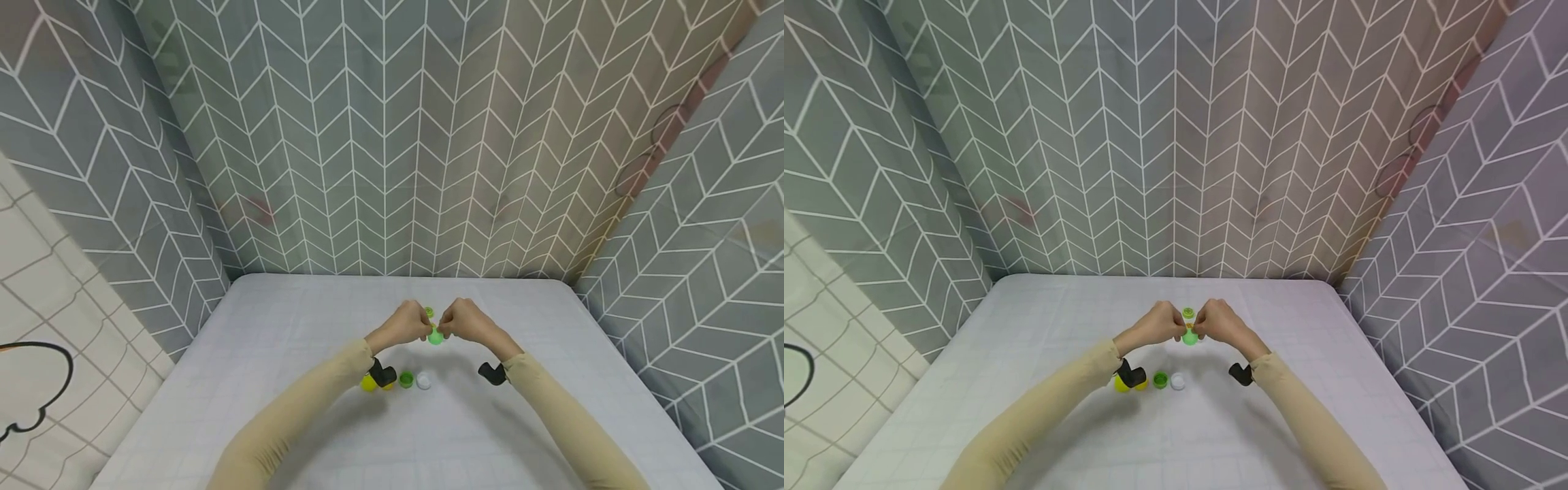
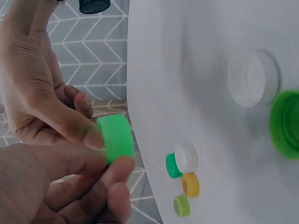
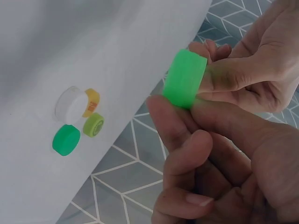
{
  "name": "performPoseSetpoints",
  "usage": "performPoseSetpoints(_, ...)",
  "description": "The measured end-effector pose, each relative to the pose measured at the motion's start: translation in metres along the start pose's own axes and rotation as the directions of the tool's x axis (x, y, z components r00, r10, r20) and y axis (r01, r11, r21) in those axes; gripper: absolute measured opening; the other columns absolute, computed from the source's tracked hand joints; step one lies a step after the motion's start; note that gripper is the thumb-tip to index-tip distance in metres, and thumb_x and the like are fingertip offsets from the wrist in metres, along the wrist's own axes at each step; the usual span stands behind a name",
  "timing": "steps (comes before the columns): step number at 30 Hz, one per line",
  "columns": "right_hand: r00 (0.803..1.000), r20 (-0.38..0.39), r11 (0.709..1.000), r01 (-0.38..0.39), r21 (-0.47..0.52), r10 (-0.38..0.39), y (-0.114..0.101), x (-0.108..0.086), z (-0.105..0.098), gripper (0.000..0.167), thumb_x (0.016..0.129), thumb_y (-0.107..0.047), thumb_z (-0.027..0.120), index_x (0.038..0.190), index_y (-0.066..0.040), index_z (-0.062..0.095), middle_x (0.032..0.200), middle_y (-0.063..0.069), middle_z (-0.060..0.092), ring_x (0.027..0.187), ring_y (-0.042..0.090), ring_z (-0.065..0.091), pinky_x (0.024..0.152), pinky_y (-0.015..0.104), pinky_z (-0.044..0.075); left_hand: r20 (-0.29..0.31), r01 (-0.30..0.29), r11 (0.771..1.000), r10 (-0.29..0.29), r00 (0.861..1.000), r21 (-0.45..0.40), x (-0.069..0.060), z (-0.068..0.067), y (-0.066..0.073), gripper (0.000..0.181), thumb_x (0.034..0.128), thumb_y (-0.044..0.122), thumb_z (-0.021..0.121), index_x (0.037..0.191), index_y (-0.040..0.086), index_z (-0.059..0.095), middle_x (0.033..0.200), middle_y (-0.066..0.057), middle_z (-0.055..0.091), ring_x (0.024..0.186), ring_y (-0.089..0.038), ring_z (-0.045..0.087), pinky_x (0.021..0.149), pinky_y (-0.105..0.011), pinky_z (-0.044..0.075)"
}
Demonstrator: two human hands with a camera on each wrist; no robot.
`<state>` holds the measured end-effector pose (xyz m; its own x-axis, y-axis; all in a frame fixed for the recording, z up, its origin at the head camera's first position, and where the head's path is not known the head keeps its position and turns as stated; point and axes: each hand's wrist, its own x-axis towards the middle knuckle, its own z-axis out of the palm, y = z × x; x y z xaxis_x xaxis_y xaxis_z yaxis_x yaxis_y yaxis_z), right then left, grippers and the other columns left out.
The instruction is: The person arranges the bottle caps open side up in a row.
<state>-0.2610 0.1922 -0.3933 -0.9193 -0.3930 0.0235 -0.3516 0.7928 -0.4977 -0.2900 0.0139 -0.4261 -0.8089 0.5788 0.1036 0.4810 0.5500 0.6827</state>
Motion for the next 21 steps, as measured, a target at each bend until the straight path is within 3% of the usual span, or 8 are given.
performPoseSetpoints(6,0.998,0.049,0.999,-0.030,-0.013,0.031,-0.001,-0.009,0.003,0.015,0.084,-0.008,0.071,0.070,-0.006,0.075,0.067,0.007,0.071,0.059,0.013,0.061,0.055,0.024,0.046,0.055,0.007,1.000,-0.007,0.998,0.012,-0.004,0.009,0.004,0.020,0.0846,0.004,0.065,0.066,0.006,0.074,0.063,-0.008,0.071,0.046,-0.015,0.055,0.041,-0.018,0.033)
performPoseSetpoints(12,0.991,0.113,0.997,-0.065,-0.037,0.068,0.001,-0.014,0.009,0.015,0.083,-0.007,0.073,0.068,-0.007,0.074,0.063,0.008,0.070,0.058,0.011,0.056,0.056,0.024,0.044,0.099,-0.005,0.999,0.001,0.995,0.041,-0.007,0.021,0.003,0.015,0.0843,0.006,0.068,0.071,0.006,0.076,0.069,-0.007,0.072,0.051,-0.008,0.054,0.046,-0.017,0.036)
performPoseSetpoints(15,0.986,0.150,0.996,-0.068,-0.050,0.075,0.004,-0.016,0.012,0.016,0.082,-0.007,0.073,0.066,-0.007,0.072,0.062,0.007,0.069,0.056,0.010,0.052,0.055,0.023,0.042,0.099,-0.019,0.998,0.013,0.995,0.061,-0.008,0.028,0.003,0.012,0.0831,0.006,0.070,0.072,0.006,0.076,0.069,-0.004,0.071,0.055,-0.005,0.051,0.050,-0.016,0.039)
performPoseSetpoints(21,0.969,0.230,0.996,-0.079,-0.051,0.089,0.005,-0.019,0.015,0.013,0.080,-0.005,0.075,0.067,-0.006,0.071,0.061,0.006,0.068,0.061,0.017,0.060,0.054,0.022,0.040,0.118,-0.008,0.997,-0.001,0.993,0.076,-0.012,0.039,0.004,0.008,0.0814,0.005,0.072,0.075,0.005,0.077,0.066,-0.002,0.071,0.050,-0.003,0.044,0.049,-0.014,0.039)
